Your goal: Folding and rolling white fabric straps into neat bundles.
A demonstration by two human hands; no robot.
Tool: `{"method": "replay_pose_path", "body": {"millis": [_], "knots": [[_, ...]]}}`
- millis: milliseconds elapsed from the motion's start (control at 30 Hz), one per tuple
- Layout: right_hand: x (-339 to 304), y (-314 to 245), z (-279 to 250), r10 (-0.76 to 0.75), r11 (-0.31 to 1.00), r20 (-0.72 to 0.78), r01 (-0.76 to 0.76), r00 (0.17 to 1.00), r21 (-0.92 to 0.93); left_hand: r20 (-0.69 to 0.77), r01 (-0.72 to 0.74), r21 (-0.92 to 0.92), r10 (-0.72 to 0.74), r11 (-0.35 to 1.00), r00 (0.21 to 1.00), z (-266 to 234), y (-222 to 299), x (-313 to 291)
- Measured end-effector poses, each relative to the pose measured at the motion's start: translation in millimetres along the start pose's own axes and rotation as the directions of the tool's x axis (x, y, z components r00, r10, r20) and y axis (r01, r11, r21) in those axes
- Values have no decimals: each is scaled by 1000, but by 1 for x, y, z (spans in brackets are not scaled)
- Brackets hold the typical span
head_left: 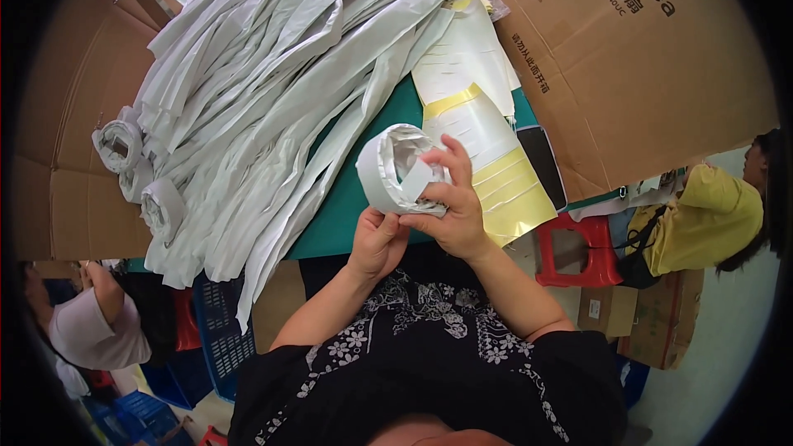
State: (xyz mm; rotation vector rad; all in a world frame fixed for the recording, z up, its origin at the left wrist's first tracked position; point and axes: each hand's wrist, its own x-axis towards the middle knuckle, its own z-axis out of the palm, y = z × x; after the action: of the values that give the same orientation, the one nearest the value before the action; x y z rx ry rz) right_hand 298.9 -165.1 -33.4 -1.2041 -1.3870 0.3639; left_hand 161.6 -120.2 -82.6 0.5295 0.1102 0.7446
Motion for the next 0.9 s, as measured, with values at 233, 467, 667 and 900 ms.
{"method": "replay_pose_path", "body": {"millis": [233,467,667,900], "knots": [[1,-9,-10,-123,951,86,142,989,-274,-18,102,-72,-104,992,994,-5,-4,-4],[-16,8,-10,218,958,53,-225,974,179,-166,-51,602,188,797,968,-5,8,7],[2,-2,-29,-31,983,290,81,957,-165,409,-369,897,140,-242,902,45,96,42],[4,-13,-27,16,982,363,54,932,-180,394,-414,910,-276,-12,876,54,101,61]]}}
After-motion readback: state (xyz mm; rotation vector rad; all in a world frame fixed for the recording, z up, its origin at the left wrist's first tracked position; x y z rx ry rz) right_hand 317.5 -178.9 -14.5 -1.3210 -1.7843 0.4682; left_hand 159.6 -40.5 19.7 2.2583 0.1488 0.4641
